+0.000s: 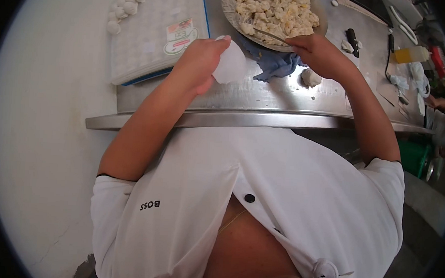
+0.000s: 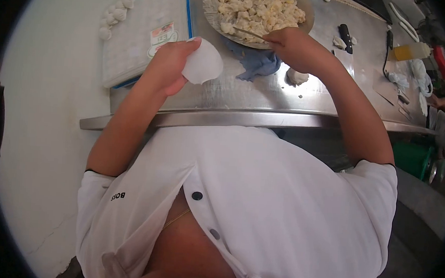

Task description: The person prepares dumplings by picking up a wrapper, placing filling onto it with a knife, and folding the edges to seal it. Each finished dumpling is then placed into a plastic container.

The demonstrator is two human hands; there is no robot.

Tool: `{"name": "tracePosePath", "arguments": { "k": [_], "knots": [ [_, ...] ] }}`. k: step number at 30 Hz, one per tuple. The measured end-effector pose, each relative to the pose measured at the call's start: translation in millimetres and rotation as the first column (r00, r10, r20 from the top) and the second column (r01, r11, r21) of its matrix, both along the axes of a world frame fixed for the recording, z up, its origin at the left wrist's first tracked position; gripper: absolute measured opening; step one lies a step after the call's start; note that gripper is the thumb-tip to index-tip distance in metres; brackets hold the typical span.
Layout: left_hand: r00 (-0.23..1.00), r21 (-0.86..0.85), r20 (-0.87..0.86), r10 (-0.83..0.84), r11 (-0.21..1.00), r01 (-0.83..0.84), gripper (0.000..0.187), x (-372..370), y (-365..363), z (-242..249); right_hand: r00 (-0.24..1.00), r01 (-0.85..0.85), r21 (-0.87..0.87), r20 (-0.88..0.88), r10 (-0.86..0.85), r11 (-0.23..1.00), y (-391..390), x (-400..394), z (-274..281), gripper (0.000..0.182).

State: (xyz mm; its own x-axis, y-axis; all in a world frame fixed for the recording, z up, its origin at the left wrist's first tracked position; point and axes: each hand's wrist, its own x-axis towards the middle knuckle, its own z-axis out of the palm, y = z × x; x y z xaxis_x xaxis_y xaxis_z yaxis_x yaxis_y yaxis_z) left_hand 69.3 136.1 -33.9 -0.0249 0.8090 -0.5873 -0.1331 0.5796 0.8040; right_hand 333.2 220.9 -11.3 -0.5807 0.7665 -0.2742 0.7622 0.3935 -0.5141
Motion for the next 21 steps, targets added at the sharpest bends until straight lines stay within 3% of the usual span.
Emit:
{"name": "tracePosePath", "arguments": {
  "k": [1, 5, 7, 9, 11, 15, 18, 20, 21],
  "knots": [
    [0.994, 0.036, 0.073, 0.079, 0.996, -0.081, 0.03, 8, 3, 1, 0.999, 0.05, -0.082, -0.005, -0.05, 0.995, 0, 3, 1, 0.032],
    [0.948, 0.039, 0.201, 0.245, 0.965, -0.258, 0.033, 27, 24, -7, 0.997, 0.046, -0.029, -0.068, -0.048, 0.999, 8, 13, -13, 0.032],
    [0.967, 0.013, 0.127, 0.219, 0.975, -0.223, 0.031, 22, 41, -25, 0.985, 0.134, -0.181, -0.084, -0.151, 0.974, 6, 11, -13, 0.032],
    [0.981, -0.008, 0.057, 0.188, 0.982, -0.187, 0.031, 24, 47, -32, 0.982, 0.126, -0.199, -0.117, -0.151, 0.972, 3, 15, -21, 0.032],
    [0.941, 0.008, 0.157, 0.299, 0.953, -0.304, 0.032, 36, 49, -27, 0.977, 0.118, -0.217, -0.147, -0.152, 0.969, -2, 20, -22, 0.032],
    [0.935, -0.015, 0.17, 0.312, 0.949, -0.314, 0.032, 39, 56, -35, 0.951, 0.137, -0.351, -0.214, -0.222, 0.926, -24, 28, -14, 0.034],
    [0.892, -0.003, 0.308, 0.33, 0.938, -0.346, 0.034, 39, 54, -25, 0.932, 0.165, -0.416, -0.231, -0.279, 0.894, -44, 29, -14, 0.033],
    [0.807, -0.04, 0.401, 0.434, 0.888, -0.458, 0.039, 38, 54, -21, 0.904, 0.035, 0.027, -0.427, -0.02, 0.999, -65, 25, -23, 0.033],
    [0.807, -0.039, 0.401, 0.434, 0.888, -0.458, 0.039, 36, 53, -20, 0.946, -0.003, 0.077, -0.324, 0.028, 0.997, -70, 23, -12, 0.033]
  ]
}}
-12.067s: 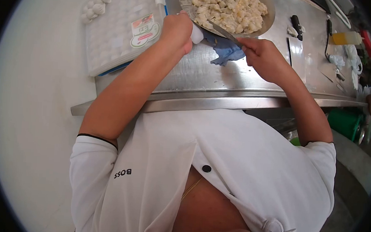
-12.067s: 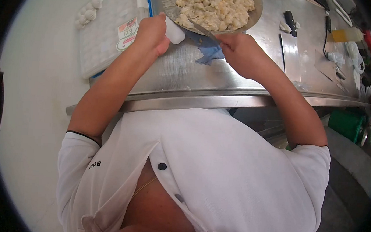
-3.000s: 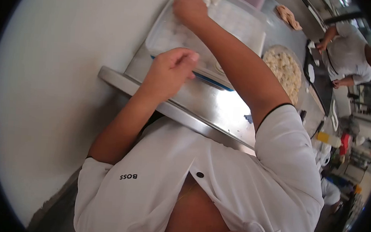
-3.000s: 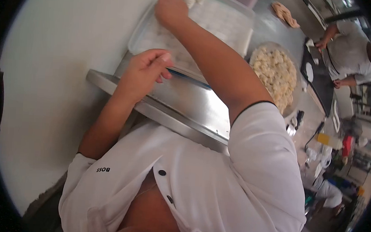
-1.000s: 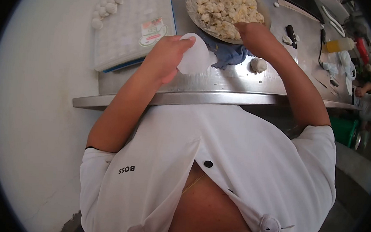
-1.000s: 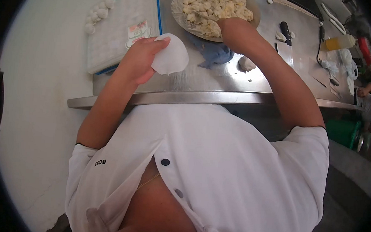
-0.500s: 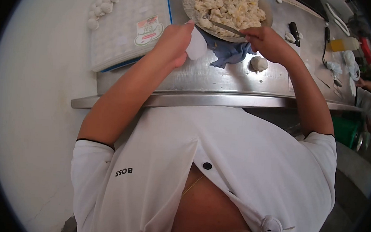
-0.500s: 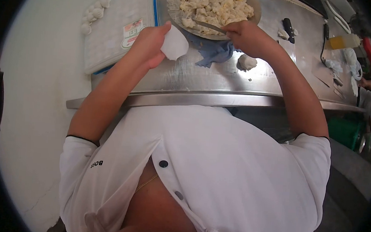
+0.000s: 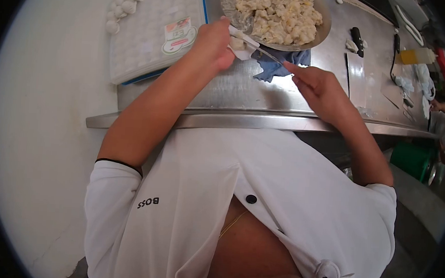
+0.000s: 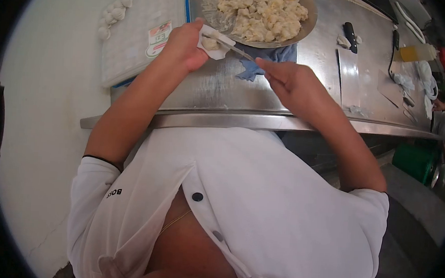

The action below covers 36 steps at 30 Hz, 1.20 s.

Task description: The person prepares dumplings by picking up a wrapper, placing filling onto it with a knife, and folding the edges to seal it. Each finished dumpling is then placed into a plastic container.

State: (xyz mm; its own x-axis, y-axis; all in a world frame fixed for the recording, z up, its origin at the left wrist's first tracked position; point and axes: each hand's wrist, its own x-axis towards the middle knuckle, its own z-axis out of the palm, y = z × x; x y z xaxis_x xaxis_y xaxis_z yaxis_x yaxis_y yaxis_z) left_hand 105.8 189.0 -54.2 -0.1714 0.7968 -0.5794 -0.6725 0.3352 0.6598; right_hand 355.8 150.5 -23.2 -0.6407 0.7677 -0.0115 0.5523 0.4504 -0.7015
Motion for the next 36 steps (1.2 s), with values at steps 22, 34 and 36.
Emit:
{"name": "tracePosePath", "arguments": {
  "k": [22, 34, 36],
  "knots": [
    [0.99, 0.234, 0.073, -0.12, 0.967, 0.1, 0.045, -39, -35, 41, 0.967, 0.121, -0.196, -0.199, -0.16, 0.973, -13, 12, 29, 0.031],
    [0.953, 0.352, 0.227, -0.2, 0.929, 0.111, 0.053, -33, -73, 69, 0.979, -0.08, 0.44, 0.203, -0.012, 0.894, 28, -63, -10, 0.034],
    [0.958, 0.359, 0.222, -0.183, 0.929, 0.094, 0.053, -37, -73, 67, 0.99, -0.095, 0.466, -0.048, 0.133, 0.88, 16, -86, -6, 0.045]
  ]
}}
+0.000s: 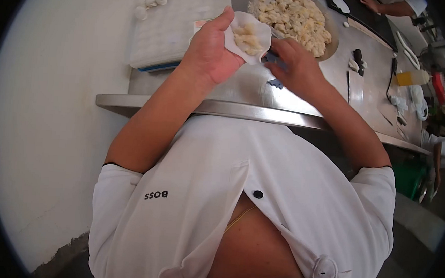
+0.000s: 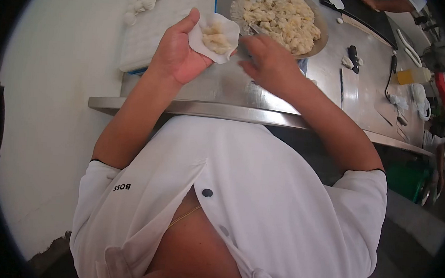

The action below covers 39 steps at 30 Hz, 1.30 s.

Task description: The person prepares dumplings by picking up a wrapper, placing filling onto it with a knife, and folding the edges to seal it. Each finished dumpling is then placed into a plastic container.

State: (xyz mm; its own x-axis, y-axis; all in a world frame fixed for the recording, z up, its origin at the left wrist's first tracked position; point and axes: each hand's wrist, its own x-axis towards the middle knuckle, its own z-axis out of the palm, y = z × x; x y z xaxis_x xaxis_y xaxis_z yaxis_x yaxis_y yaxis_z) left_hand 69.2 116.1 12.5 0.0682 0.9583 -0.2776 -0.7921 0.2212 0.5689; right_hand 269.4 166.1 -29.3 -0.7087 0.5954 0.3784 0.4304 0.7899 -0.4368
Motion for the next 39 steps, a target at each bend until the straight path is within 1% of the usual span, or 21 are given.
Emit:
{"name": "tracePosePath", "arguments": {
  "k": [2, 6, 12, 14, 16, 17, 19, 20, 22, 24, 26, 27, 28, 29, 31, 32, 34, 35, 37, 38, 39],
  "knots": [
    [0.997, 0.028, 0.073, 0.003, 1.0, -0.005, 0.049, -8, 4, -10, 0.999, 0.001, -0.024, -0.042, -0.002, 1.0, -8, -15, 7, 0.043],
    [0.996, 0.013, 0.06, 0.065, 0.998, -0.066, 0.048, -10, 2, -4, 0.992, 0.009, -0.018, -0.128, -0.011, 1.0, -11, -28, 17, 0.033],
    [0.997, 0.0, -0.021, 0.079, 0.997, -0.079, 0.049, -4, -2, -3, 0.967, -0.057, 0.011, -0.25, 0.058, 0.998, -3, -25, 12, 0.017],
    [0.992, -0.035, -0.106, 0.074, 0.996, -0.078, 0.046, 2, -8, 3, 0.956, -0.071, 0.007, -0.285, 0.07, 0.997, 1, -23, 9, 0.014],
    [0.988, -0.053, -0.14, 0.068, 0.996, -0.076, 0.044, 3, -9, -7, 0.98, -0.061, -0.196, -0.198, 0.022, 0.979, 4, -19, 12, 0.014],
    [0.983, -0.06, -0.171, 0.068, 0.995, -0.079, 0.042, 3, -10, -13, 0.98, -0.053, -0.2, -0.201, 0.012, 0.978, 5, -17, 9, 0.014],
    [0.979, -0.034, -0.195, 0.058, 0.997, -0.066, 0.04, 3, -11, -20, 0.96, -0.009, -0.377, -0.264, -0.098, 0.926, 5, -17, 4, 0.017],
    [0.975, -0.007, -0.215, 0.058, 0.998, -0.06, 0.038, 4, -12, -23, 0.958, -0.004, -0.382, -0.266, -0.106, 0.924, 6, -18, 2, 0.017],
    [0.975, 0.006, -0.218, 0.04, 0.999, -0.04, 0.036, 4, -12, -27, 0.94, 0.003, -0.721, -0.235, -0.249, 0.693, 7, -20, 3, 0.019],
    [0.975, 0.024, -0.22, 0.03, 0.999, -0.025, 0.034, 3, -12, -32, 0.948, -0.017, -0.74, -0.225, -0.224, 0.672, 5, -18, 11, 0.019],
    [0.967, -0.013, -0.249, 0.047, 0.999, -0.052, 0.031, 3, -12, -36, 0.957, -0.038, -0.759, -0.214, -0.194, 0.65, 5, -17, 12, 0.02],
    [0.967, -0.014, -0.249, 0.047, 0.999, -0.052, 0.031, 5, -13, -34, 0.957, -0.07, -0.676, -0.254, -0.143, 0.734, 5, -17, 9, 0.021],
    [0.948, -0.016, -0.313, 0.048, 0.998, -0.055, 0.029, 8, -14, -30, 0.954, -0.102, -0.583, -0.287, -0.087, 0.806, 5, -17, 7, 0.021],
    [0.925, -0.018, -0.376, 0.049, 0.998, -0.06, 0.027, 9, -16, -28, 0.954, -0.102, -0.584, -0.286, -0.087, 0.805, 6, -16, 5, 0.021],
    [0.919, -0.015, -0.392, 0.039, 0.999, -0.049, 0.026, 9, -17, -31, 0.962, -0.117, -0.421, -0.273, -0.003, 0.9, 8, -15, 3, 0.022],
    [0.912, -0.012, -0.409, 0.03, 0.999, -0.038, 0.025, 9, -17, -32, 0.962, -0.116, -0.421, -0.273, -0.004, 0.899, 7, -16, 3, 0.022],
    [0.926, -0.005, -0.378, 0.02, 1.0, -0.024, 0.025, 7, -17, -34, 0.941, -0.091, -0.652, -0.304, -0.149, 0.752, 4, -19, 5, 0.021],
    [0.938, 0.004, -0.347, 0.012, 1.0, -0.012, 0.024, 6, -18, -35, 0.941, -0.09, -0.653, -0.303, -0.151, 0.752, 5, -18, 8, 0.021],
    [0.939, -0.012, -0.344, -0.011, 1.0, 0.008, 0.025, 5, -17, -36, 0.95, -0.137, -0.853, -0.257, -0.177, 0.503, 10, -17, 14, 0.02],
    [0.939, -0.029, -0.341, -0.034, 0.999, 0.026, 0.025, 4, -18, -37, 0.95, -0.137, -0.853, -0.258, -0.178, 0.504, 10, -17, 13, 0.02],
    [0.939, -0.029, -0.342, -0.035, 0.999, 0.027, 0.025, 4, -17, -37, 0.955, -0.127, -0.825, -0.251, -0.157, 0.551, 10, -16, 12, 0.02]
  ]
}}
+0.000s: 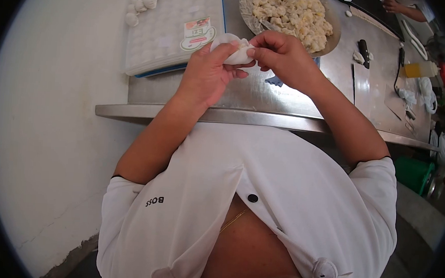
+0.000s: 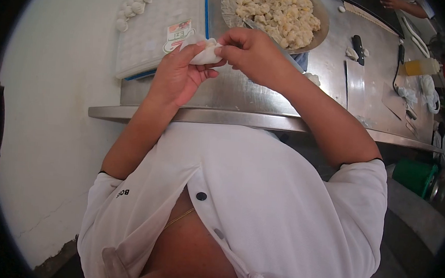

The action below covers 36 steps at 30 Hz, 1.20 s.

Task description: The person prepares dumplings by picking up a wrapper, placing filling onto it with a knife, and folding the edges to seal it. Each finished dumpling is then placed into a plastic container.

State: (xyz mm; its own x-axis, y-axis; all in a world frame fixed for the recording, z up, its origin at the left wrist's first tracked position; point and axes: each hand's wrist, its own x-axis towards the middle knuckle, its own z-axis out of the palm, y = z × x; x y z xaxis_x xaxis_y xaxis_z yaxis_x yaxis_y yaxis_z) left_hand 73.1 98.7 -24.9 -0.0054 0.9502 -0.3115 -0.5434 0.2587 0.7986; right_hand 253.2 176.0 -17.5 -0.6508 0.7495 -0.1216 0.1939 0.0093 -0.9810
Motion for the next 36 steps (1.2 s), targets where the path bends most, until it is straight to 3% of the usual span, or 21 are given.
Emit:
{"name": "tracePosePath", "arguments": {
  "k": [2, 3, 4, 5, 7, 8, 11, 12, 13, 16, 20, 22, 26, 28, 33, 36],
  "knots": [
    [1.0, -0.006, 0.027, -0.011, 1.0, 0.011, 0.026, 0, 0, -1, 1.0, -0.006, 0.057, 0.017, 0.006, 0.998, -1, 0, -3, 0.022],
    [1.0, -0.007, 0.027, -0.011, 1.0, 0.012, 0.026, 1, 0, 0, 1.0, -0.009, 0.175, 0.017, 0.006, 0.985, -1, 0, -4, 0.021],
    [0.998, -0.002, -0.053, 0.036, 0.999, -0.036, 0.027, 4, -1, 3, 1.0, -0.011, 0.29, 0.018, 0.006, 0.957, -2, 0, -5, 0.02],
    [0.988, 0.006, -0.133, 0.082, 0.997, -0.082, 0.028, 6, -2, 6, 1.0, -0.01, 0.289, 0.018, 0.005, 0.957, -3, 0, -7, 0.02],
    [0.971, -0.015, -0.232, 0.058, 0.998, -0.063, 0.029, 12, -5, 14, 0.995, -0.069, 0.542, 0.102, 0.016, 0.838, -3, 1, -10, 0.019],
    [0.944, -0.038, -0.329, 0.033, 0.998, -0.048, 0.03, 13, -5, 16, 0.995, -0.068, 0.542, 0.102, 0.015, 0.838, -4, 0, -12, 0.019],
    [0.947, -0.019, -0.319, -0.032, 0.999, 0.028, 0.032, 10, -4, 15, 0.999, 0.029, 0.457, 0.005, -0.035, 0.889, -4, -2, -15, 0.018],
    [0.947, -0.019, -0.319, -0.032, 0.999, 0.028, 0.032, 8, -4, 13, 0.999, 0.032, 0.33, 0.006, -0.035, 0.943, -3, -2, -11, 0.018],
    [0.963, -0.023, -0.267, -0.048, 0.999, 0.043, 0.031, 6, -4, 9, 0.999, 0.032, 0.199, 0.006, -0.034, 0.98, -2, -2, -9, 0.018],
    [0.979, -0.028, -0.199, -0.039, 0.999, 0.035, 0.031, 5, -3, 1, 0.995, -0.038, 0.125, 0.101, 0.025, 0.991, 2, -1, -9, 0.017],
    [0.98, 0.004, -0.194, 0.05, 0.999, -0.05, 0.031, 6, -1, -3, 0.995, -0.041, 0.242, 0.094, 0.019, 0.969, 1, 0, -9, 0.016],
    [0.965, -0.02, -0.262, 0.023, 0.999, -0.03, 0.031, 8, -2, 0, 0.995, -0.076, 0.549, 0.09, 0.031, 0.832, -1, 1, -15, 0.016],
    [0.929, -0.047, -0.368, -0.045, 0.998, 0.029, 0.029, 9, -2, 3, 0.995, -0.025, 0.471, 0.097, -0.024, 0.882, -8, -2, -7, 0.016],
    [0.935, -0.054, -0.349, -0.061, 0.998, 0.045, 0.028, 7, -2, -1, 0.993, -0.016, 0.283, 0.114, -0.017, 0.959, -8, -2, -3, 0.015],
    [0.957, -0.092, -0.291, -0.018, 0.996, -0.009, 0.025, 8, -1, -1, 0.988, -0.043, 0.36, 0.154, -0.014, 0.932, -2, -3, -10, 0.016],
    [0.978, 0.009, -0.206, -0.025, 1.0, 0.027, 0.028, 1, 0, -11, 0.976, -0.131, 0.451, 0.215, 0.035, 0.883, 1, 1, -12, 0.012]
  ]
}}
